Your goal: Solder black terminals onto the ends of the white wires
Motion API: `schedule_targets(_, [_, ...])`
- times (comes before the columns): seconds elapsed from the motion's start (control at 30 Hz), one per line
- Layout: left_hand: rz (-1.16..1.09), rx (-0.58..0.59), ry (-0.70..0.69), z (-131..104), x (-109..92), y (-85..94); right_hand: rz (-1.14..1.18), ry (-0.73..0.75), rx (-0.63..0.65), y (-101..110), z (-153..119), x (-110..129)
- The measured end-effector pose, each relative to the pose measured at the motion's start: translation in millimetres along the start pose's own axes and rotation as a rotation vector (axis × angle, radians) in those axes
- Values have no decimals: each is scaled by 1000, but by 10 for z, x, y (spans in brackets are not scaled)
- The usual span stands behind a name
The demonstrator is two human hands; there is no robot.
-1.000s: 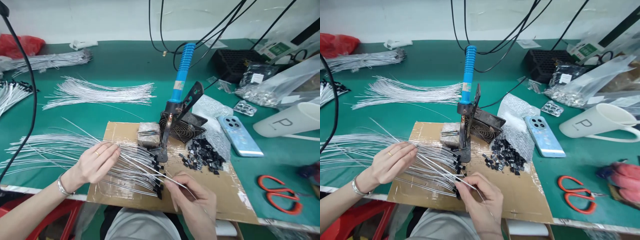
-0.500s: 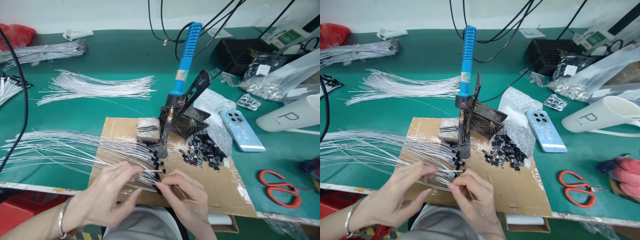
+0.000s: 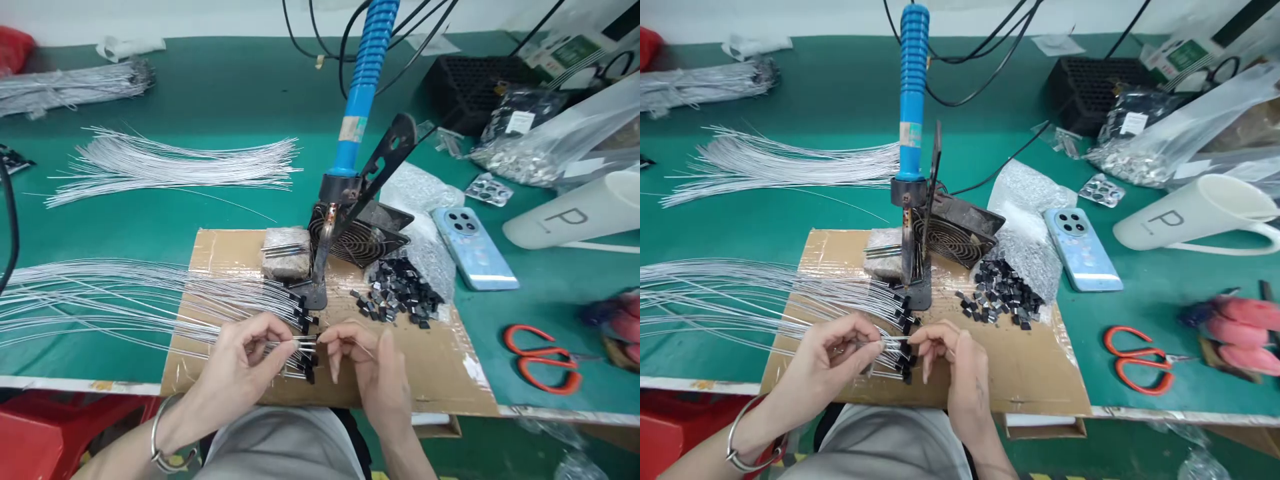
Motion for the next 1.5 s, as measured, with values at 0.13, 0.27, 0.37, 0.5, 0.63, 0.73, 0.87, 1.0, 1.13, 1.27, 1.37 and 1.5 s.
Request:
schedule_targets(0.13, [0, -42, 44, 16, -2, 49, -123, 17, -3, 37, 2, 8])
schedule_targets(0.27, [-11, -48, 47, 26, -21, 38, -301, 166, 182, -167, -13, 151])
schedule_targets(0.37, [-12, -20, 43, 22, -34, 12, -374, 221, 264, -295, -20, 210])
schedule_targets(0.5, [5, 20, 27, -6, -79, -9, -461, 321, 305, -414, -22, 309])
schedule_targets(0.63, [34, 41, 29, -35, -84, -56, -499, 443, 312, -468, -64, 410])
schedule_targets(0.73, [-30, 31, 40, -30, -63, -96, -477, 460, 266, -430, -90, 401])
schedule_targets(0.87, [-103, -30, 73, -8, -36, -79, -294, 249, 7, -134, -29, 203])
schedule_targets(1.0, [-133, -68, 100, -1, -14, -34, -19, 74, -166, 80, -6, -17])
schedule_targets(1.13, [-136, -69, 109, 4, 2, -29, 67, 22, -12, -105, 4, -82])
schedule_targets(1.27, [-152, -81, 90, 1, -10, -34, 187, -24, 54, -248, -25, -96])
schedule_targets(1.37, [-120, -98, 78, -15, -18, -27, 236, -78, 54, -283, -40, -115])
schedule_targets(1.5, [-38, -116, 44, -30, -41, -16, 266, -134, 15, -272, -42, -134])
Point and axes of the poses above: each hand's wrist, its own z-axis towards the middle knuckle, its own y-axis out of the back of the hand, x = y × z, the point moved 9 cm from there along z, towards the middle knuckle
